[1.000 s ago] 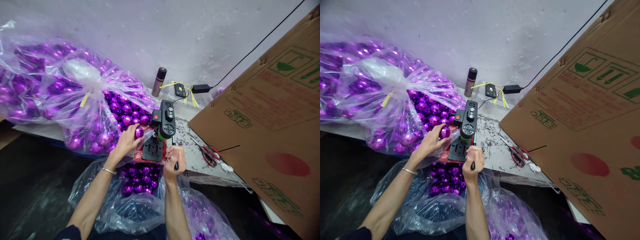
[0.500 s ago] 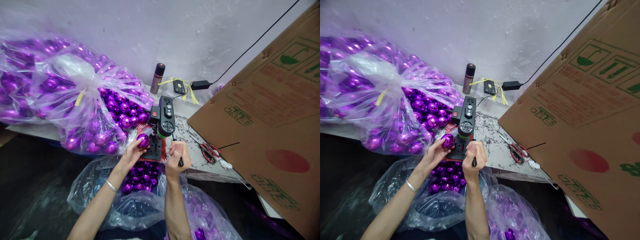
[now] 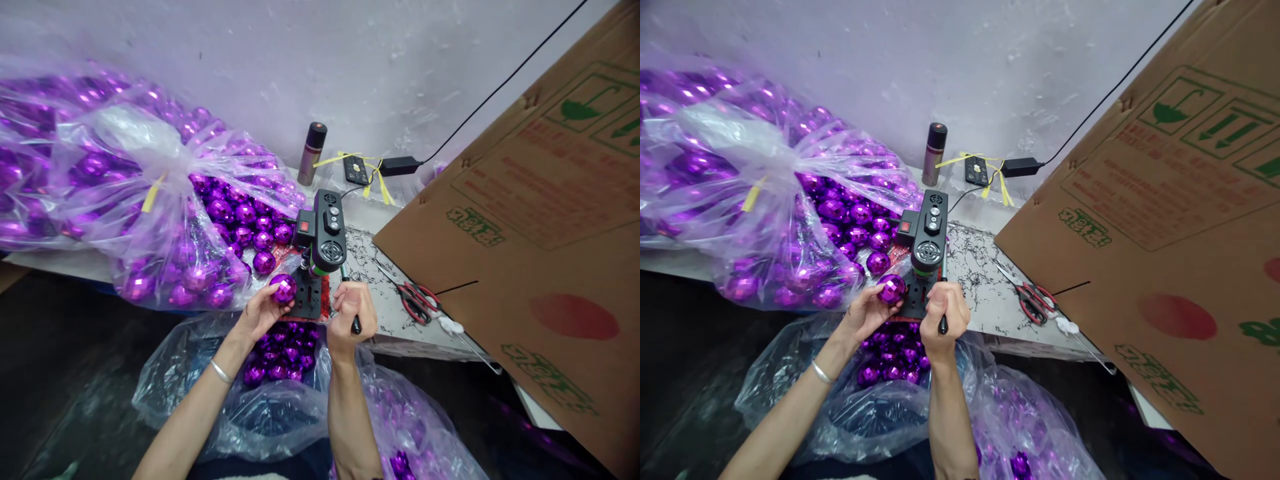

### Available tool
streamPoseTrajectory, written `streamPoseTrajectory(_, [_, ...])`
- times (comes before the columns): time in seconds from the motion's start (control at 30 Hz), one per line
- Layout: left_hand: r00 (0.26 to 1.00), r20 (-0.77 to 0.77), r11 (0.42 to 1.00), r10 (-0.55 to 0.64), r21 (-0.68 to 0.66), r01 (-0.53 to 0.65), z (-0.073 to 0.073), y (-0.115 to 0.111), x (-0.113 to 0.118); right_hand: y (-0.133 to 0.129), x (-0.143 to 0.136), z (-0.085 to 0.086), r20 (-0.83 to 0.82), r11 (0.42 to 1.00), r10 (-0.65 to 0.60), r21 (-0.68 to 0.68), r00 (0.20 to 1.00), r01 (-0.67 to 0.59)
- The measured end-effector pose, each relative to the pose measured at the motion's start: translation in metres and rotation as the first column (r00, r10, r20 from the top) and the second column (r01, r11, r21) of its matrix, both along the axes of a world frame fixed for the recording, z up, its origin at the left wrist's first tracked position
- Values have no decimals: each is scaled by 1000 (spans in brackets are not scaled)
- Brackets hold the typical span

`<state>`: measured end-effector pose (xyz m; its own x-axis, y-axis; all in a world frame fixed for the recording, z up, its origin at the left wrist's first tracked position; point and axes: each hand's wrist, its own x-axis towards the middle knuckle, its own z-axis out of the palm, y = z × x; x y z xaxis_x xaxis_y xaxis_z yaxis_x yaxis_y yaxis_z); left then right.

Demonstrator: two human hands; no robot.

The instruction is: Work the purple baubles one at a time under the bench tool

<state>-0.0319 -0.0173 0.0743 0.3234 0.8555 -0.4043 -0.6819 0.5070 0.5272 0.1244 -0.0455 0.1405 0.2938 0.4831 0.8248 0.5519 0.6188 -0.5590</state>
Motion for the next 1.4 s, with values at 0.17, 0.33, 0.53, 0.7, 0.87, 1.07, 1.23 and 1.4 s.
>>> streamPoseTrajectory(0.17, [994, -111, 999, 0, 53, 6, -3, 1, 5, -1, 1, 0, 14, 1000, -6, -16, 1000, 6])
streamPoseTrajectory(0.33, [968, -232, 993, 94, 86, -76, 3, 8, 9, 1, 1, 3, 14, 1000, 7, 4, 1000, -7])
streamPoseTrajectory(0.53, [995, 101, 988, -10, -152, 25, 11, 16, 1, 0, 1, 5, 22, 1000, -3, 0, 1000, 3])
streamPoseTrajectory(0.7, [990, 142, 985, -15, -168, 39, 7, 13, -3, 1, 4, 2, 29, 1000, 5, -6, 1000, -5])
streamPoseTrajectory(0.87, [984, 56, 986, -167, -4, 168, -8, -7, -9, -13, 6, -27, -120, 995, -22, -98, 993, 11])
streamPoseTrajectory(1.07, [929, -184, 926, -321, 144, 349, -21, -63, 0, -84, -12, -99, -38, 833, 166, -529, 985, -160])
streamPoseTrajectory(1.23, [721, -623, 837, -304, 187, 514, -21, -83, 0, -141, -8, -147, -119, 763, -49, -646, 992, -39])
streamPoseTrajectory(1.4, [457, -868, 897, 193, 345, 277, 0, -70, -31, -187, 84, -196, -40, 480, -630, -805, 776, 348])
